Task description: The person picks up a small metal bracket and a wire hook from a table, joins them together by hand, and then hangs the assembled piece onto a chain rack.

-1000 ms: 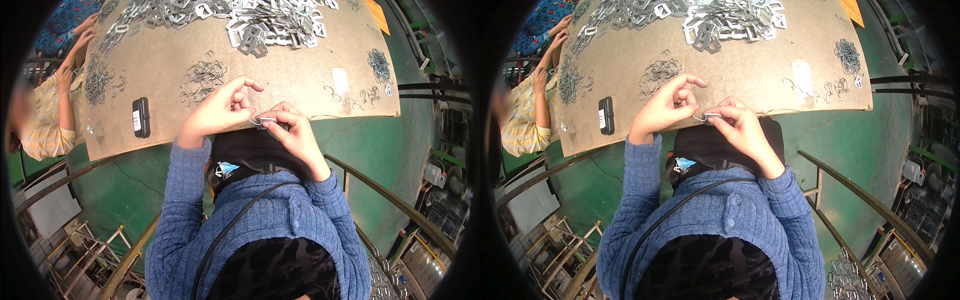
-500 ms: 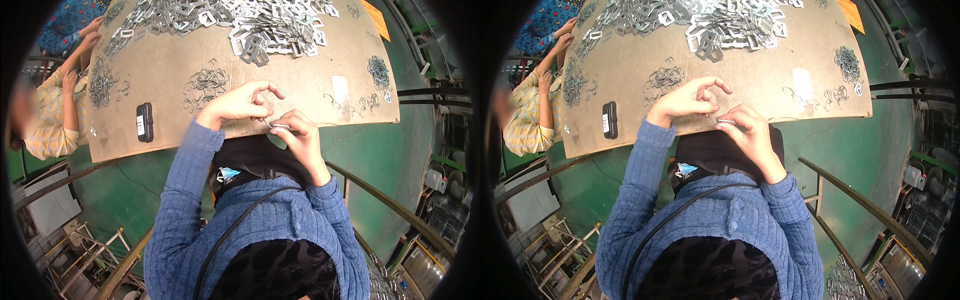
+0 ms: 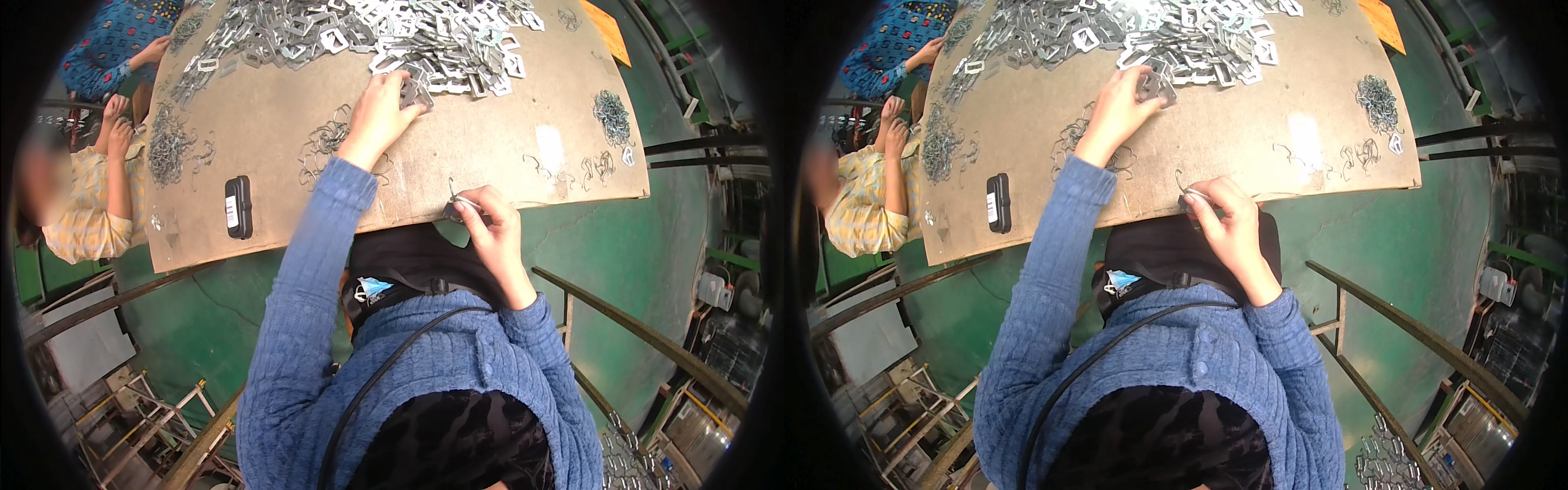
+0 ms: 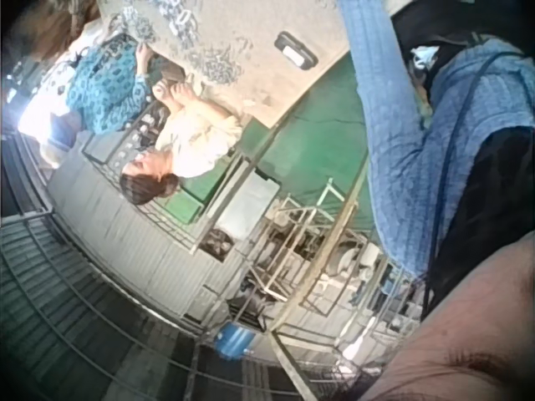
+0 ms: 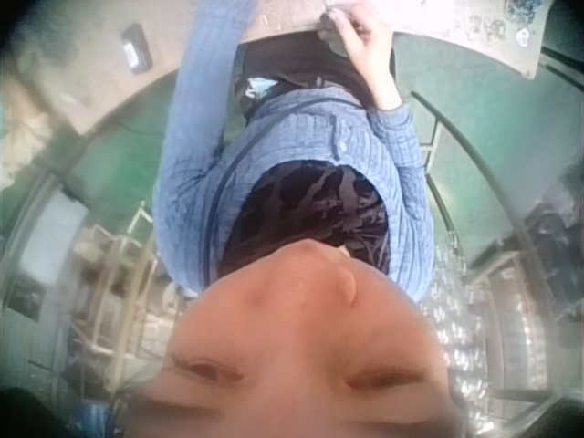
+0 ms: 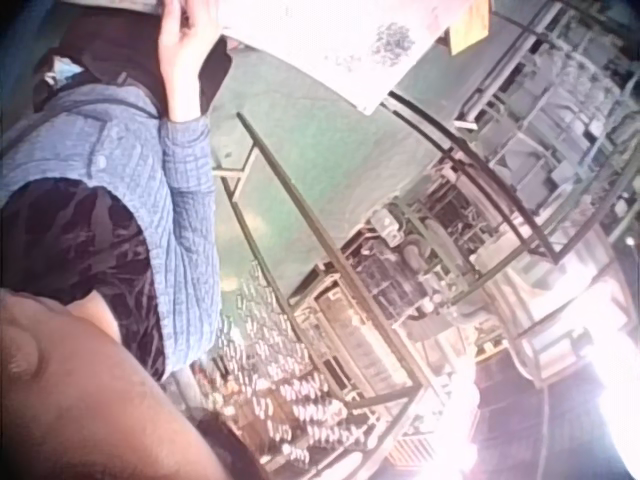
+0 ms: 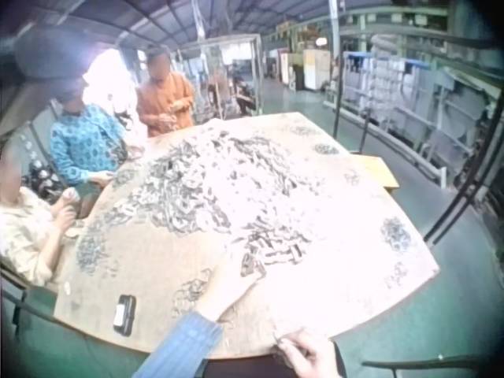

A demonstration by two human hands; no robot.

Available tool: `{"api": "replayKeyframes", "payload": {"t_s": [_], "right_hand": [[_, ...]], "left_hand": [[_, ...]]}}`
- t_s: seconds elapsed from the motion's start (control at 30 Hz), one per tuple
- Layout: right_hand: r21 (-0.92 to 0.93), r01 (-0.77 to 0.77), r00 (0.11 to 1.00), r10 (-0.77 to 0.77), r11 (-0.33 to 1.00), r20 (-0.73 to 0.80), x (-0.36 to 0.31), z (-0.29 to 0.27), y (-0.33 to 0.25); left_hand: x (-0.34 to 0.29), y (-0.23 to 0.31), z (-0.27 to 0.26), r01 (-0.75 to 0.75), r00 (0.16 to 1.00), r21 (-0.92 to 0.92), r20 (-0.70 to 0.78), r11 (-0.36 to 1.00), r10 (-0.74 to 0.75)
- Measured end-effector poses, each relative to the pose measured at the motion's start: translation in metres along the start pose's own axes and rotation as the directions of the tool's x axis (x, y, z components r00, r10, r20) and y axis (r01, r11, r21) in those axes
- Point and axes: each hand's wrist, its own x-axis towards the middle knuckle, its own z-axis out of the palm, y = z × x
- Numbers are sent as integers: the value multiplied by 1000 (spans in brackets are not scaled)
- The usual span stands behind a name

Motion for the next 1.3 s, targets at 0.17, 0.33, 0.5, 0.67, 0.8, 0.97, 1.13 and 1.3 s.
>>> {"api": "replayKeyframes", "payload": {"t_s": [0.17,0.33,0.5,0.67,0.8,0.97,1.13,1.3], "right_hand": [[67,-8,1000,6,998,30,-7,-2,1],[198,-47,997,34,979,67,-8,-1,11],[223,-26,993,0,974,117,-3,6,3],[217,38,992,-63,975,111,-6,7,9],[238,52,991,-80,970,107,-8,4,10],[230,68,989,-97,971,114,-9,2,10],[182,90,987,-112,979,115,-9,0,4],[155,120,987,-134,981,87,-10,1,4]], "left_hand": [[2,-25,12,128,991,-123,58,984,-122],[-39,21,-36,518,853,-853,511,57,-107],[-79,55,-52,605,795,-796,603,24,-59],[-84,68,-65,558,830,-813,550,164,-97],[-84,67,-66,567,823,-810,563,152,-70],[-85,71,-69,580,813,-799,580,159,-54],[-87,69,-66,586,808,-792,588,169,-42],[-89,73,-70,599,798,-780,600,181,-53]]}}
